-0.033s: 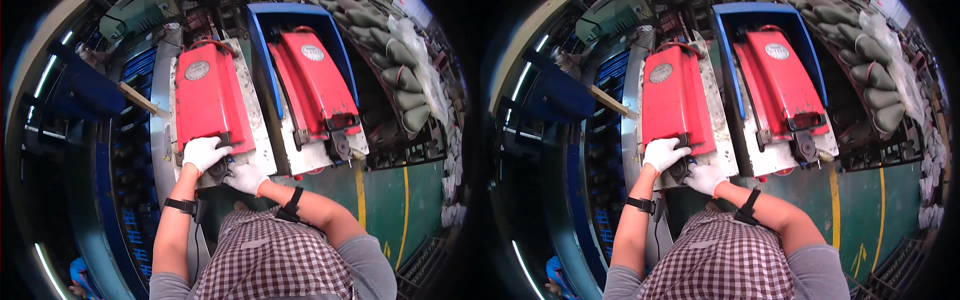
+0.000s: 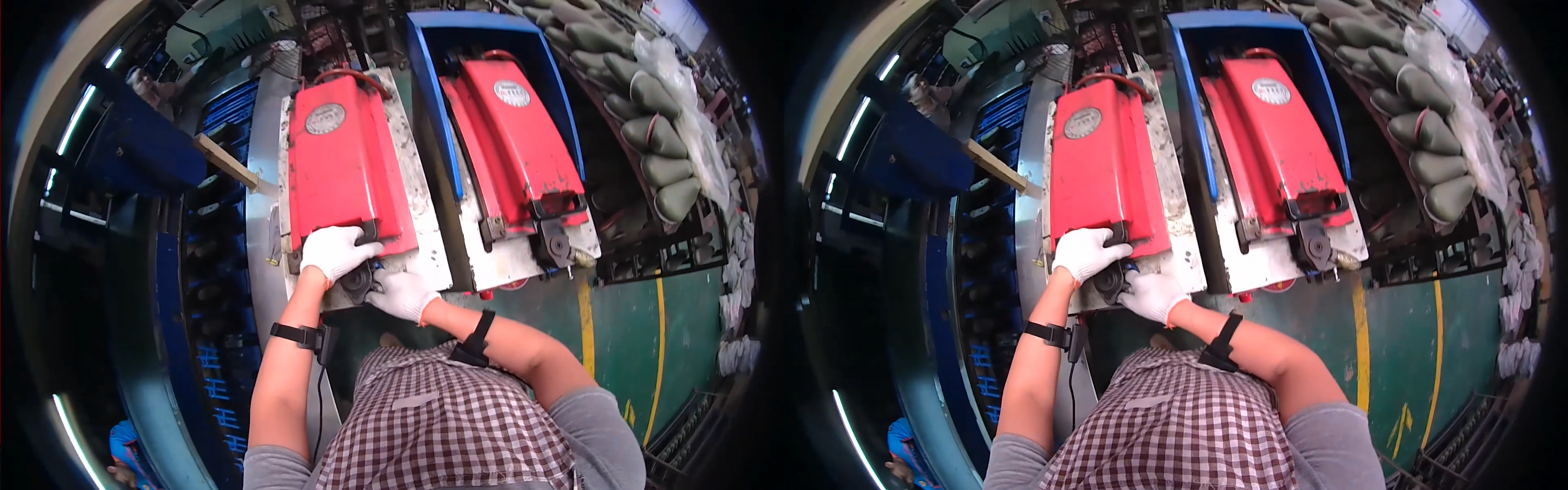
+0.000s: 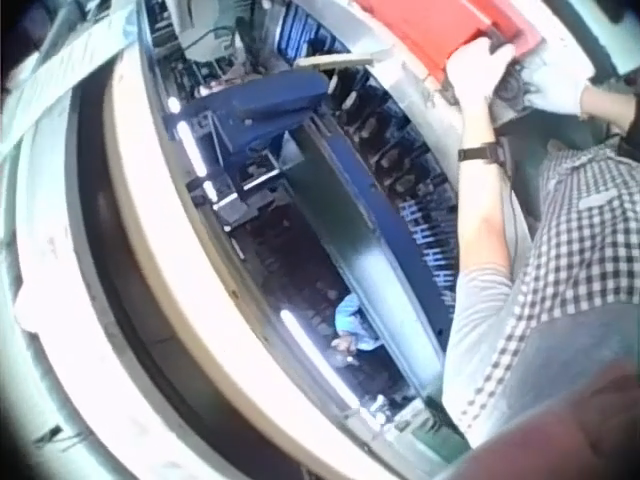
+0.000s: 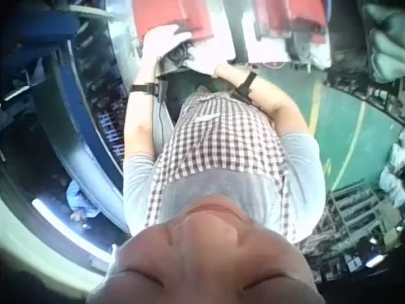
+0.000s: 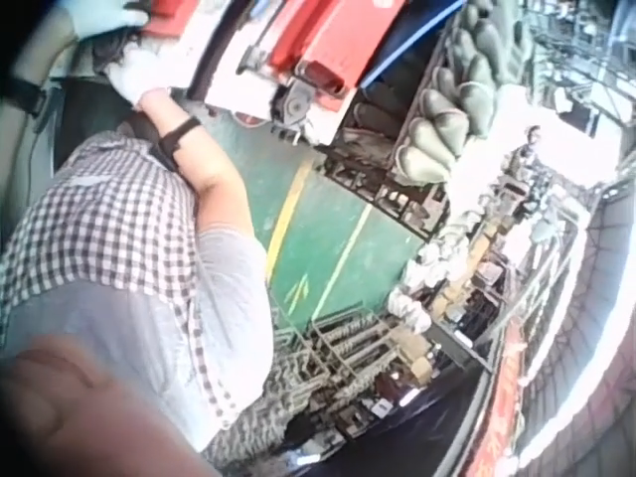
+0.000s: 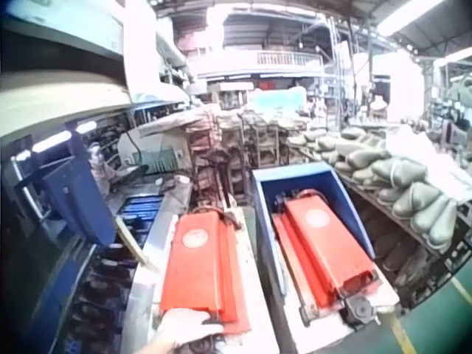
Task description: Operating a shoe-pressing or finishing machine to process footwear on an assembly line.
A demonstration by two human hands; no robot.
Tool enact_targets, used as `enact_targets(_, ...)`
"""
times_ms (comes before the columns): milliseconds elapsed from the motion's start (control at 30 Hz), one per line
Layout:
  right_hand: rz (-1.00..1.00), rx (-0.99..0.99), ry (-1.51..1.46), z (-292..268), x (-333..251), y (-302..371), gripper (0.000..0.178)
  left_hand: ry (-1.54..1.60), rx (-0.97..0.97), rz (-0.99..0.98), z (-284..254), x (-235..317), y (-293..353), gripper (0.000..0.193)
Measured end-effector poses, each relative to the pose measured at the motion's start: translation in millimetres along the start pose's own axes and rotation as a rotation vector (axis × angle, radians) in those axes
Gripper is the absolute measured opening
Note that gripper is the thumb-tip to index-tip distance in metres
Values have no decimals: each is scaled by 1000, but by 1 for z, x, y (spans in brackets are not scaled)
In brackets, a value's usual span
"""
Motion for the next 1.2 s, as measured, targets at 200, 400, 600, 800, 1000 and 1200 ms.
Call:
enact_targets(200,10,24,35,-5,-8,1,44,42,-124,-2,-5,-5,-5,79)
enact_targets(400,75,20,49,-6,-4,1,48,40,-152,26,-2,-7,-9,84)
enact_targets(600,46,44,42,-2,-3,3,50,40,-178,51,0,-9,-8,76)
enact_targets(800,144,8,50,-9,-11,6,47,59,-178,85,1,-8,-7,70)
enact_targets(1000,136,4,77,-7,-10,6,47,88,-141,121,6,-10,-10,67)
enact_targets(1200,121,33,33,-5,-6,2,47,108,-149,134,6,-12,-14,66)
Point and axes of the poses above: each hand's wrist, its own y-axis away from the middle knuckle, its own z-axis out of the palm, x = y × z, the point moved 5 cm from there along -y, towards the middle knuckle
